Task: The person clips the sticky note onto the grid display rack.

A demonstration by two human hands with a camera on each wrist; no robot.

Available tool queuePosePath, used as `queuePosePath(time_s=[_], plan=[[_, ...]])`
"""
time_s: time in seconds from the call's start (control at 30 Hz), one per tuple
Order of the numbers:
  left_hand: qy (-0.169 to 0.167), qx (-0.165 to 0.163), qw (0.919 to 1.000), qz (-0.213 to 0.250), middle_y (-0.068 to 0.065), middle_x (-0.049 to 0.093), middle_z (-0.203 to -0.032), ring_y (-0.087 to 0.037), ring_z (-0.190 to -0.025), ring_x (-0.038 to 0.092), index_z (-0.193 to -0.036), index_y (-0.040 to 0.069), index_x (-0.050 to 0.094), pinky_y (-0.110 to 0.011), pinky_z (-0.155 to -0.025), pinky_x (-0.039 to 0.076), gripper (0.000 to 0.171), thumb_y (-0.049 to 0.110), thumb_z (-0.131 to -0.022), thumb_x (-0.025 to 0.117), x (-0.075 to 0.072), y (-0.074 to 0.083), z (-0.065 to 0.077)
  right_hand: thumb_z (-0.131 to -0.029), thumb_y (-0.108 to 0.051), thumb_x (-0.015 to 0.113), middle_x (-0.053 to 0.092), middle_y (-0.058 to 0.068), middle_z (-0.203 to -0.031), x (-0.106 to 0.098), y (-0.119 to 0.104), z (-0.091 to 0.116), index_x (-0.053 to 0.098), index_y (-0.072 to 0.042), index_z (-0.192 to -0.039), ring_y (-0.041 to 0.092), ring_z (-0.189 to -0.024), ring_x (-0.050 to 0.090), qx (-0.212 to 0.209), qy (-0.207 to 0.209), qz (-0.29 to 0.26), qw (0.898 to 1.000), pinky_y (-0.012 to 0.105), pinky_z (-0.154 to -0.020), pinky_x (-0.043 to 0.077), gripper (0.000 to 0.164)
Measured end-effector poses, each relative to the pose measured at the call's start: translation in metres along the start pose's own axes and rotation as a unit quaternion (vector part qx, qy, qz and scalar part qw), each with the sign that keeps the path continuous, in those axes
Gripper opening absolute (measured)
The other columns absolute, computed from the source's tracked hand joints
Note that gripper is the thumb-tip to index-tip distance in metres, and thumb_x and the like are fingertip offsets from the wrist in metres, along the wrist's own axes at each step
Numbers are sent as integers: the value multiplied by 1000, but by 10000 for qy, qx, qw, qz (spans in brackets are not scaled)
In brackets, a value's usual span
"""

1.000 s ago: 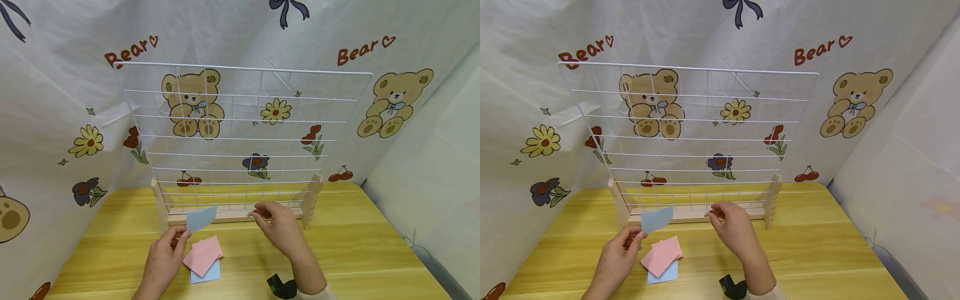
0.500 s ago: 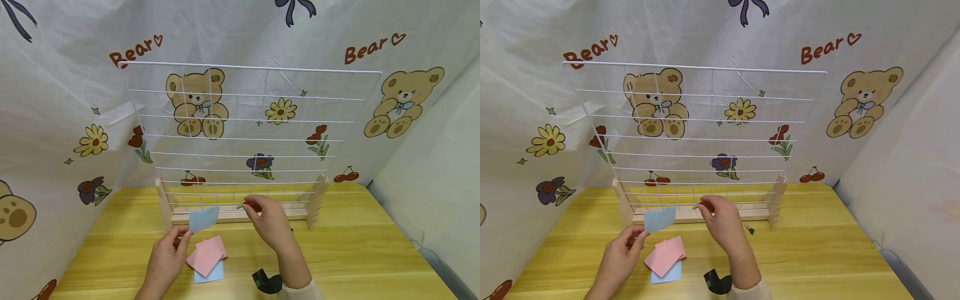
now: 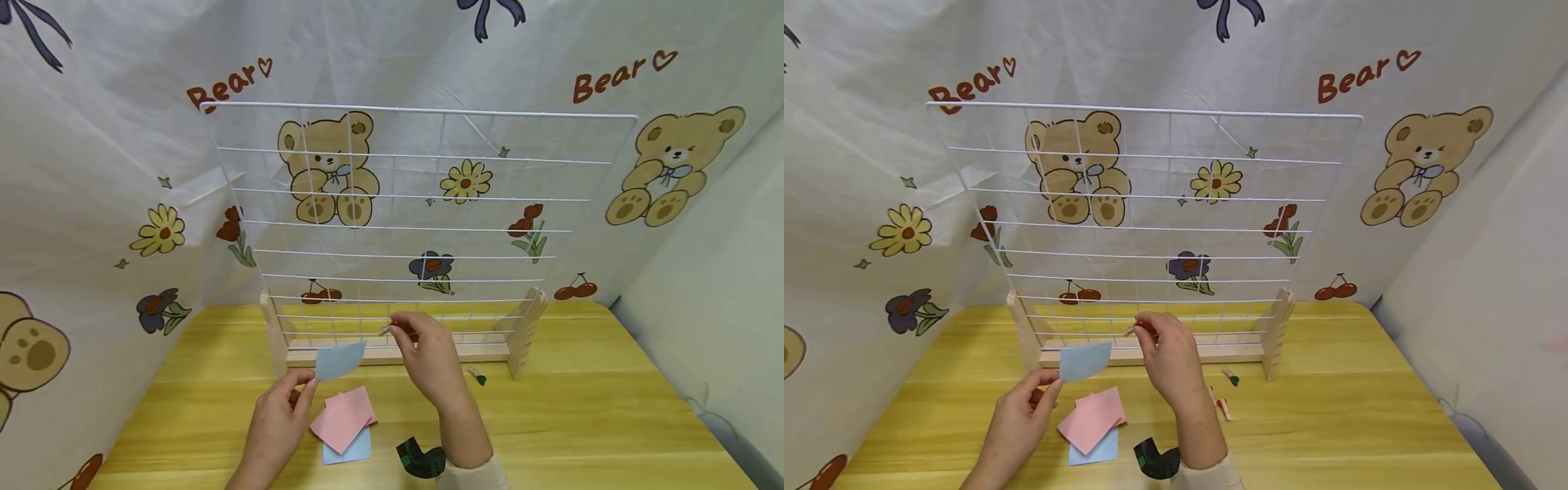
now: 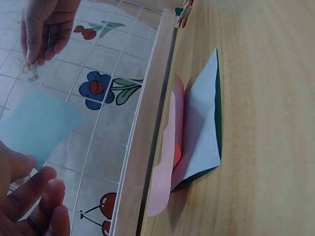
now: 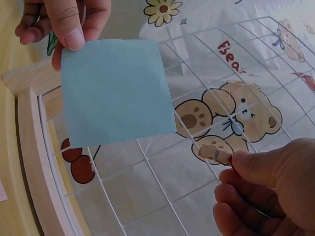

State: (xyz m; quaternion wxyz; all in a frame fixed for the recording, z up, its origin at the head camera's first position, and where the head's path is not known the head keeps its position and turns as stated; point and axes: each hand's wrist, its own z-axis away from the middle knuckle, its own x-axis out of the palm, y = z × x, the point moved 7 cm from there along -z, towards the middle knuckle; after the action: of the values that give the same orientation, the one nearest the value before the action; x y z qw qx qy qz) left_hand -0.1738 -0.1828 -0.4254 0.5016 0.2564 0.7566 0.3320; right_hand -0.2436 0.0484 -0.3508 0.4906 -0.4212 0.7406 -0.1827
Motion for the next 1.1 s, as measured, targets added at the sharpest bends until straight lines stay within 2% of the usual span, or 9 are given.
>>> queuePosePath(time_s=[0.2, 0.4, 0.67, 0.97, 1.1], plan=[[228, 336, 9991, -100, 4, 61, -82, 1, -59, 45, -101, 12, 73, -21, -49, 41, 7, 10, -95, 71, -1, 0, -1, -96, -15, 71, 75, 5, -102, 2, 5, -1, 75, -8, -115, 16, -89, 68, 189, 116, 22, 9998, 31, -78, 60, 20], [390, 528, 9976, -235, 4, 63, -85, 1, -59, 43, -99, 12, 75, -20, -49, 40, 6, 10, -93, 74, -2, 0, -3, -95, -16, 72, 76, 7, -101, 5, 6, -2, 74, -7, -118, 17, -87, 70, 235, 280, -4, 9993, 31, -77, 61, 25], [291, 291, 9991, -144, 2, 66, -86, -2, -60, 45, -99, 13, 76, -21, -49, 40, 5, 12, -94, 73, 1, -5, -13, -94, -13, 73, 77, 7, -104, 10, 4, -2, 76, -8, -113, 16, -89, 71, 41, 379, -98, 9992, 28, -77, 61, 19], [-37, 57, 10000, 21, -1, 71, -96, -4, -66, 49, -101, 14, 76, -20, -57, 44, 7, 13, -95, 73, 22, -17, -28, -95, -11, 71, 76, 5, -104, 16, 3, -2, 75, -8, -114, 15, -90, 69, -93, 358, -14, 9993, 30, -78, 61, 20], [-78, -85, 9999, 76, -1, 72, -100, -7, -69, 51, -103, 13, 76, -21, -59, 45, 9, 15, -96, 72, 27, -24, -34, -95, -11, 71, 75, 4, -103, 17, 3, -3, 75, -8, -114, 15, -89, 69, -134, 415, 32, 9990, 30, -78, 60, 19]])
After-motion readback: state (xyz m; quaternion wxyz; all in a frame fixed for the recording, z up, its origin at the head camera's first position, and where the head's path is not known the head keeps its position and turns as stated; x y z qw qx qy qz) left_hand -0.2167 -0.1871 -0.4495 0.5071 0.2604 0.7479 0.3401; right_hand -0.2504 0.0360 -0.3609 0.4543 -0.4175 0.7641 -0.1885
